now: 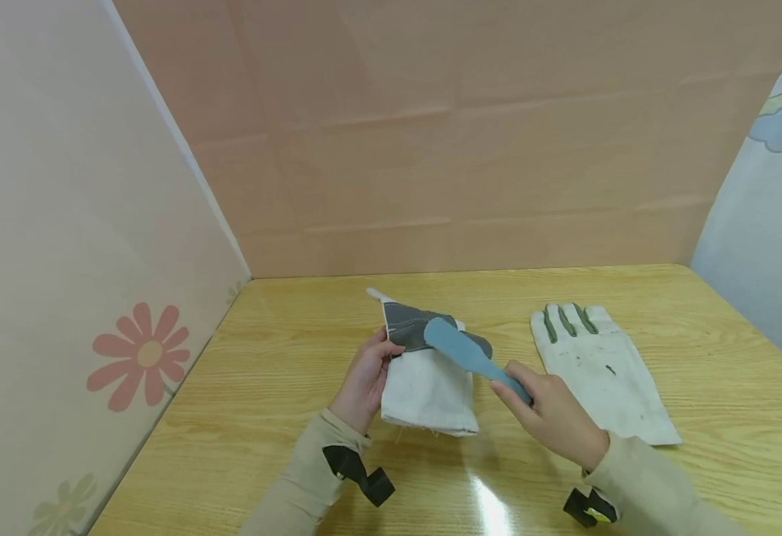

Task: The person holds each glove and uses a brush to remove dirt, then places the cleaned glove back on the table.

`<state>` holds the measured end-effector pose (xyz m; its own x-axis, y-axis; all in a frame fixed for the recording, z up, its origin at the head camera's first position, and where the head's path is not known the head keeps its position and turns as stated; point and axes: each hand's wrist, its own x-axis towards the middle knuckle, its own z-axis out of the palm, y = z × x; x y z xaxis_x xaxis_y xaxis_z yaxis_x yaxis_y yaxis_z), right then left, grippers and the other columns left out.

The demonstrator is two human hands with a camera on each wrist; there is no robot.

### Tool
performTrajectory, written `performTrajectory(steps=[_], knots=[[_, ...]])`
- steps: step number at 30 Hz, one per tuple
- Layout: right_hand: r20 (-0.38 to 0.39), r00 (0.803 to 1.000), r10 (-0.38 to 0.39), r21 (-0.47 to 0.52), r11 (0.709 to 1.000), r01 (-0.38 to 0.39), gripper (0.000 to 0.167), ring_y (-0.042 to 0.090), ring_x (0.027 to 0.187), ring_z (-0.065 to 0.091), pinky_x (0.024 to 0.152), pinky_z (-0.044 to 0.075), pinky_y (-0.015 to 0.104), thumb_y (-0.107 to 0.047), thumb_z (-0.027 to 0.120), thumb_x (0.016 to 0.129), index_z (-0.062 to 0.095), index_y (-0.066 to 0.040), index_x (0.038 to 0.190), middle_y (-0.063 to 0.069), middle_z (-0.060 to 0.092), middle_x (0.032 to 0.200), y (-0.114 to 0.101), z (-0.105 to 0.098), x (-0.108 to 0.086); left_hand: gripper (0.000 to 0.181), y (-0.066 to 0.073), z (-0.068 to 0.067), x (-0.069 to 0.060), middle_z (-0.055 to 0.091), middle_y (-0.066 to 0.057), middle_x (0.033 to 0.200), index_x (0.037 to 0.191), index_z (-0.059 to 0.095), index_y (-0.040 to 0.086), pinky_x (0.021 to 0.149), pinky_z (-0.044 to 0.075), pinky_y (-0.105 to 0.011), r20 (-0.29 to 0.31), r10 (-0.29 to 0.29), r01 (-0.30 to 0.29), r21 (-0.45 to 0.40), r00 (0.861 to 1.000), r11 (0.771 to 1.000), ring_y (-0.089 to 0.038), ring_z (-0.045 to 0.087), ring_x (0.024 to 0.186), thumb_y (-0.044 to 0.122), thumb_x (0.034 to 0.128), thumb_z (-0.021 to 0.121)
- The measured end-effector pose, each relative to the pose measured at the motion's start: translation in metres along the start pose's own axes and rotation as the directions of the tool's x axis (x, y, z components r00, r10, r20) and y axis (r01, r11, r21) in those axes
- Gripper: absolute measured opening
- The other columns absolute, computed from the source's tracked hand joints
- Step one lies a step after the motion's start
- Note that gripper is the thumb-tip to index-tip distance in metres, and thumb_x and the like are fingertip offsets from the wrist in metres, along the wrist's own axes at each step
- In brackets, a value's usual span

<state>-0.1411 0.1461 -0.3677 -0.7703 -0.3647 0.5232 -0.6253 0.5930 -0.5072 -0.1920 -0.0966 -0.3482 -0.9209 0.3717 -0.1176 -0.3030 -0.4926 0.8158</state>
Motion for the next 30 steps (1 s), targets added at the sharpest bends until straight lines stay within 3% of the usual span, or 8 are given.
performTrajectory(steps=[3,5,9,13,21,26,30], knots=[[-0.003,1.000,-0.021,-0.050,0.999,0.021,0.022,-0.010,0.048,0.015,0.043,0.024,0.012,-0.007,0.056,0.091,0.043,-0.015,0.076,-0.014,0.025,0.057,0.000,0.002,-0.001,0.062,-0.001,0.001,0.000,0.046,-0.005,0.129,0.147,0.019,0.008,0.083,0.048,-0.019,0.011,-0.006,0.006,0.012,1.000,1.000,-0.004,0.058,0.099,-0.007,0.0880,0.028],[-0.012,1.000,-0.011,-0.078,0.997,0.010,0.023,-0.010,0.048,0.014,0.043,0.023,0.012,-0.008,0.057,0.091,0.043,-0.016,0.075,-0.014,0.023,0.057,0.001,0.002,-0.001,0.063,-0.002,0.001,0.000,0.045,-0.009,0.133,0.147,0.019,0.008,0.083,0.048,-0.019,0.015,-0.008,0.008,0.027,1.000,1.000,-0.005,0.057,0.102,-0.008,0.0872,0.028],[-0.026,1.000,0.009,-0.099,0.995,-0.011,0.023,-0.009,0.047,0.013,0.043,0.023,0.013,-0.008,0.057,0.091,0.043,-0.015,0.074,-0.014,0.023,0.055,0.004,0.002,0.000,0.065,-0.002,0.002,0.000,0.031,-0.016,0.148,0.148,0.017,0.008,0.085,0.047,-0.019,0.016,-0.004,0.004,0.037,1.000,0.999,-0.014,0.047,0.121,-0.009,0.0860,0.028],[-0.025,0.999,0.024,-0.104,0.994,-0.027,0.024,-0.008,0.046,0.013,0.042,0.023,0.013,-0.009,0.057,0.092,0.043,-0.015,0.073,-0.014,0.023,0.055,0.007,0.001,0.001,0.066,-0.002,0.003,0.000,0.025,-0.017,0.152,0.149,0.016,0.008,0.085,0.046,-0.019,0.014,-0.001,0.000,0.034,1.000,0.999,-0.021,0.037,0.130,-0.009,0.0862,0.027],[-0.059,0.989,0.135,-0.062,0.988,-0.138,0.023,-0.005,0.044,0.018,0.042,0.027,0.017,-0.011,0.053,0.094,0.043,-0.013,0.074,-0.011,0.026,0.054,0.011,-0.004,0.001,0.065,-0.002,0.001,-0.001,0.026,-0.017,0.149,0.149,0.014,0.007,0.081,0.047,-0.018,0.010,-0.020,0.020,0.052,1.000,0.998,-0.009,0.051,0.107,-0.007,0.0872,0.028],[-0.035,0.999,0.031,-0.004,0.999,-0.031,0.022,-0.008,0.046,0.016,0.042,0.025,0.014,-0.007,0.055,0.093,0.044,-0.015,0.075,-0.012,0.026,0.055,0.004,0.000,0.000,0.064,-0.002,0.001,-0.001,0.033,-0.014,0.144,0.148,0.016,0.007,0.082,0.047,-0.018,0.007,-0.009,0.009,0.039,1.000,0.999,-0.005,0.054,0.102,-0.007,0.0873,0.029],[0.000,1.000,-0.013,-0.027,1.000,0.013,0.023,-0.009,0.047,0.015,0.042,0.024,0.013,-0.008,0.056,0.092,0.043,-0.015,0.075,-0.013,0.024,0.056,-0.001,0.004,-0.001,0.062,-0.003,0.001,-0.002,0.047,-0.006,0.128,0.147,0.020,0.006,0.081,0.048,-0.019,0.011,-0.014,0.014,0.049,1.000,0.999,-0.004,0.057,0.098,-0.007,0.0874,0.029]])
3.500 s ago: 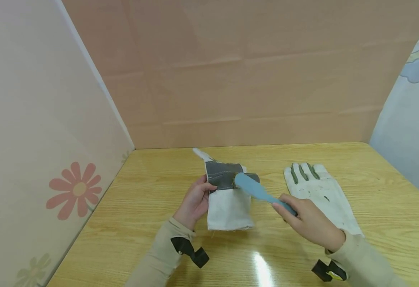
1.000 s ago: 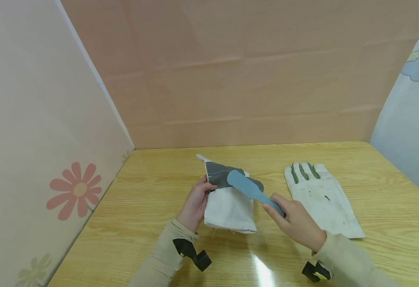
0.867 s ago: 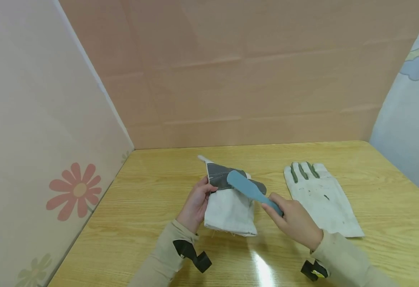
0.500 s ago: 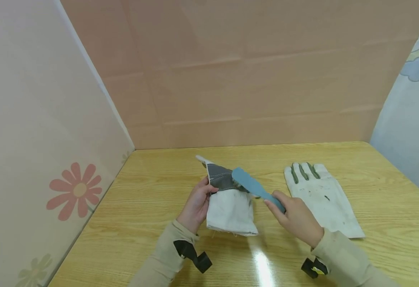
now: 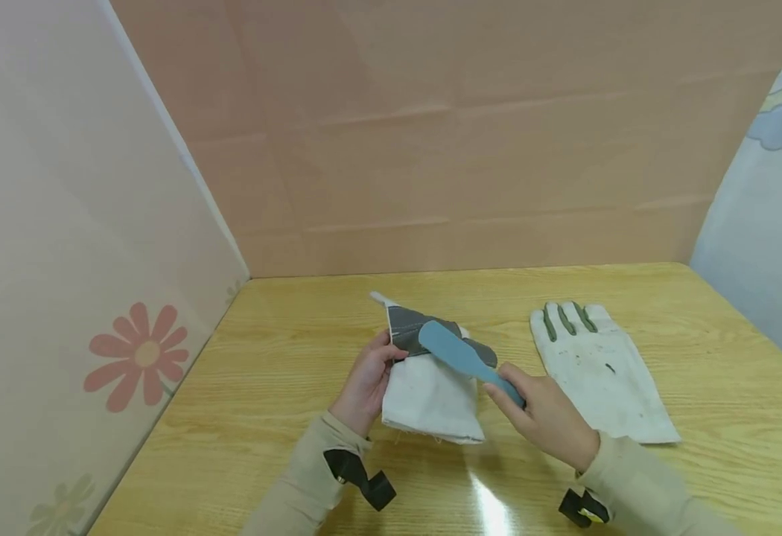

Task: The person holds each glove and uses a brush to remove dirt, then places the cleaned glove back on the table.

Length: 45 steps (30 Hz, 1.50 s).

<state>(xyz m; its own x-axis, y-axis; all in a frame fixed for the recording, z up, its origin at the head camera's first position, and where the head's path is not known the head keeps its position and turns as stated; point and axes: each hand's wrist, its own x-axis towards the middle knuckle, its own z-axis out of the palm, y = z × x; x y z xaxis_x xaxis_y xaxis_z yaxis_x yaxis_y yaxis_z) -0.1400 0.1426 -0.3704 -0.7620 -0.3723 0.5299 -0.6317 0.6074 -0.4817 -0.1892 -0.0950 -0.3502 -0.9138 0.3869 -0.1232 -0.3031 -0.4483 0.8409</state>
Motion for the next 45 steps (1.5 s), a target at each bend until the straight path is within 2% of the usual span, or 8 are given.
performTrajectory(steps=[2,5,9,14,20,28,34,45], knots=[[-0.002,1.000,0.016,-0.030,0.999,-0.017,0.025,-0.009,0.047,0.014,0.042,0.023,0.013,-0.008,0.056,0.092,0.041,-0.015,0.073,-0.013,0.023,0.056,-0.001,0.000,0.000,0.062,-0.001,0.001,0.000,0.048,-0.005,0.125,0.147,0.021,0.006,0.081,0.048,-0.020,0.001,-0.004,0.004,0.010,1.000,1.000,-0.004,0.056,0.098,-0.007,0.0872,0.030],[-0.020,0.999,0.039,-0.066,0.997,-0.040,0.025,-0.009,0.046,0.013,0.041,0.023,0.014,-0.008,0.057,0.091,0.042,-0.014,0.072,-0.013,0.022,0.055,0.001,0.000,0.000,0.063,-0.001,0.002,0.000,0.042,-0.010,0.137,0.148,0.019,0.008,0.083,0.047,-0.020,0.004,-0.005,0.005,0.019,1.000,1.000,-0.007,0.052,0.108,-0.007,0.0869,0.030],[-0.016,0.998,0.056,-0.072,0.996,-0.057,0.025,-0.009,0.045,0.013,0.040,0.023,0.014,-0.009,0.056,0.092,0.042,-0.014,0.073,-0.013,0.022,0.055,0.005,0.000,0.002,0.065,-0.001,0.002,0.001,0.027,-0.015,0.150,0.149,0.016,0.008,0.088,0.043,-0.020,0.007,-0.003,0.003,0.027,1.000,1.000,-0.017,0.038,0.128,-0.008,0.0864,0.028],[0.003,0.996,0.087,-0.069,0.994,-0.086,0.025,-0.008,0.045,0.013,0.040,0.023,0.015,-0.011,0.055,0.093,0.042,-0.014,0.073,-0.013,0.023,0.055,0.009,0.000,0.002,0.066,-0.002,0.003,0.002,0.021,-0.016,0.153,0.149,0.013,0.007,0.099,0.037,-0.027,0.010,-0.006,0.006,0.017,1.000,1.000,-0.027,0.024,0.140,-0.008,0.0871,0.027],[0.016,0.994,0.110,-0.054,0.993,-0.109,0.023,-0.007,0.044,0.014,0.040,0.024,0.015,-0.012,0.054,0.094,0.043,-0.014,0.074,-0.012,0.024,0.054,0.012,0.000,0.001,0.065,-0.002,0.002,0.003,0.022,-0.018,0.153,0.149,0.012,0.007,0.102,0.035,-0.031,0.009,-0.012,0.012,0.010,1.000,1.000,-0.030,0.023,0.140,-0.009,0.0879,0.027],[0.004,0.998,0.062,0.130,0.990,-0.062,0.022,-0.009,0.046,0.015,0.038,0.024,0.015,-0.005,0.050,0.095,0.043,-0.013,0.075,-0.011,0.025,0.054,-0.005,0.000,0.003,0.064,-0.003,0.003,0.003,0.027,-0.016,0.150,0.148,0.015,0.009,0.101,0.037,-0.029,0.024,0.000,0.000,0.014,1.000,1.000,-0.025,0.030,0.137,-0.007,0.0880,0.028],[0.025,0.999,0.040,0.071,0.997,-0.042,0.022,-0.009,0.047,0.016,0.042,0.025,0.014,-0.008,0.052,0.095,0.043,-0.015,0.075,-0.014,0.026,0.057,-0.011,0.004,0.008,0.063,-0.004,0.005,0.003,0.039,-0.010,0.141,0.146,0.021,0.006,0.092,0.043,-0.023,0.038,0.013,-0.014,0.024,0.999,1.000,-0.014,0.044,0.123,-0.009,0.0858,0.029],[0.010,0.998,0.063,0.026,0.998,-0.063,0.024,-0.008,0.046,0.015,0.042,0.024,0.014,-0.009,0.052,0.095,0.042,-0.015,0.073,-0.013,0.024,0.057,0.006,0.005,0.006,0.065,-0.001,0.006,0.001,0.023,-0.015,0.153,0.148,0.016,0.007,0.087,0.044,-0.018,0.048,-0.016,0.015,0.020,0.999,1.000,-0.021,0.029,0.136,-0.009,0.0868,0.029]])
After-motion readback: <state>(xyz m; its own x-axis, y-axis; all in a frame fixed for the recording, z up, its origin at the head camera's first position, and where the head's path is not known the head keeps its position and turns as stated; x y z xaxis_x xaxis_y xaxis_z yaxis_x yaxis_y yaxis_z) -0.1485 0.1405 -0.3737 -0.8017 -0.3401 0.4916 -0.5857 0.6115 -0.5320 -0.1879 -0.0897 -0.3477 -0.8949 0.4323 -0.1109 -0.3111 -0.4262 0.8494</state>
